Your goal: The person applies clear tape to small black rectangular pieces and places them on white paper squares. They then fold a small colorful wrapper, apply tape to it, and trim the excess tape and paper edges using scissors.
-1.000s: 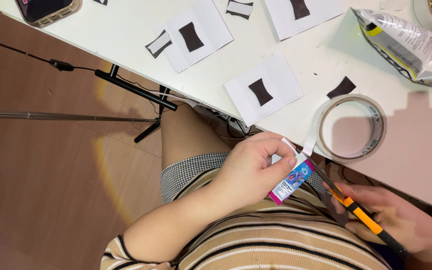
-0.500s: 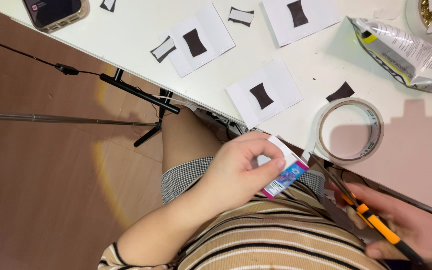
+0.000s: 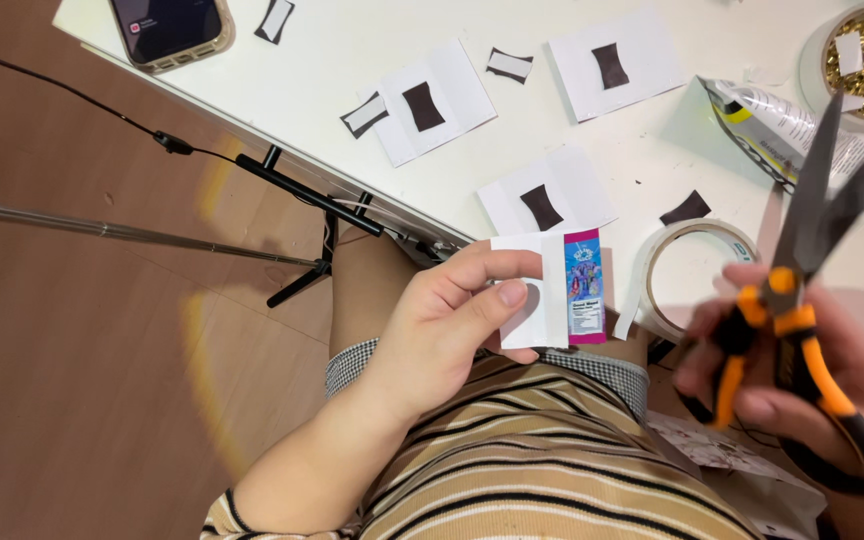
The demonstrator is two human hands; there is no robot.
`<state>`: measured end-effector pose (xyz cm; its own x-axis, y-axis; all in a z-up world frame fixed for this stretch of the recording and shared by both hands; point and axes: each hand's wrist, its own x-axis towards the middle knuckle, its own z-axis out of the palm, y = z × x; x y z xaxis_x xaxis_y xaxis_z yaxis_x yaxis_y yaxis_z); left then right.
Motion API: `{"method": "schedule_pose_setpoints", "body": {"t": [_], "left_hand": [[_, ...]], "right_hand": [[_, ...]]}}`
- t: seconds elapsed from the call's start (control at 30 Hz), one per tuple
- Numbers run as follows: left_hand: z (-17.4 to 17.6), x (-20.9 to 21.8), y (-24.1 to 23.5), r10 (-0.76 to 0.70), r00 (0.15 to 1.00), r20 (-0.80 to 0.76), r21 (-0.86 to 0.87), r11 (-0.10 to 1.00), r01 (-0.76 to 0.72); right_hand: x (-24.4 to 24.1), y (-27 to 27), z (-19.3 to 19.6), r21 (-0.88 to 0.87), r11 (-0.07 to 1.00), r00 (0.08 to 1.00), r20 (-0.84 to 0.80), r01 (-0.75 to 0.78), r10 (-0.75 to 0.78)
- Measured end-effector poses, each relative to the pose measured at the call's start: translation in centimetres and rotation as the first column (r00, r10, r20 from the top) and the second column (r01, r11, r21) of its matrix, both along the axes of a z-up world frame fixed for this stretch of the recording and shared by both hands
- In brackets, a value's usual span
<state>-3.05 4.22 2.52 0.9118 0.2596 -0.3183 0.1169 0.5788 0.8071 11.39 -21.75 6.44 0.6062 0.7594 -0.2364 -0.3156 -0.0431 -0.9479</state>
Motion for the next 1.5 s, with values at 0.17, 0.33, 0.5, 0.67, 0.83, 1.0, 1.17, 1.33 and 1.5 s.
{"method": "schedule_pose_setpoints", "body": {"t": [0.17,0.33,0.5,0.67,0.83,1.0,1.17,1.33,1.5], "left_hand": [[0.1,-0.4,-0.7,0.018,0.993,0.117,0.040,0.999,-0.022],[0.9,-0.5,-0.4,0.043,0.976,0.212,0.373,0.920,-0.121],[2.2,-0.7,0.4,0.045,0.986,0.160,0.623,0.771,-0.136],[2.6,-0.2,0.7,0.053,0.977,0.204,0.757,0.625,-0.192],[2.8,0.5,0.7,0.085,0.983,0.165,0.783,0.594,-0.183],[3.5,1.3,0.9,0.081,0.987,0.136,0.824,0.545,-0.158],[3.8,2.3,1.6,0.030,0.999,-0.019,0.868,0.496,0.001],[4.5,3.9,1.9,0.085,0.990,-0.112,0.887,0.457,0.061],[4.3,5.1,2.2,-0.058,0.941,-0.335,0.306,0.937,0.166]], "right_hand": [[0.5,6.7,1.9,-0.155,0.987,0.983,0.182,0.053,-0.024],[0.4,9.7,0.9,-0.170,0.981,0.973,0.225,0.095,-0.055],[2.0,10.1,-0.7,-0.107,0.989,0.981,0.177,0.099,-0.079],[2.3,11.0,-0.2,-0.176,0.977,0.976,0.202,0.120,-0.083],[3.1,11.1,0.7,-0.143,0.984,0.949,0.311,0.109,-0.060],[3.4,10.9,1.2,-0.206,0.969,0.909,0.414,0.140,-0.043],[4.7,9.4,-0.7,-0.144,0.984,0.928,0.371,0.105,-0.045],[5.1,10.2,1.6,-0.377,0.922,0.648,0.725,0.092,0.232],[5.1,8.3,0.8,-0.065,0.979,0.166,0.981,-0.193,0.098]]}}
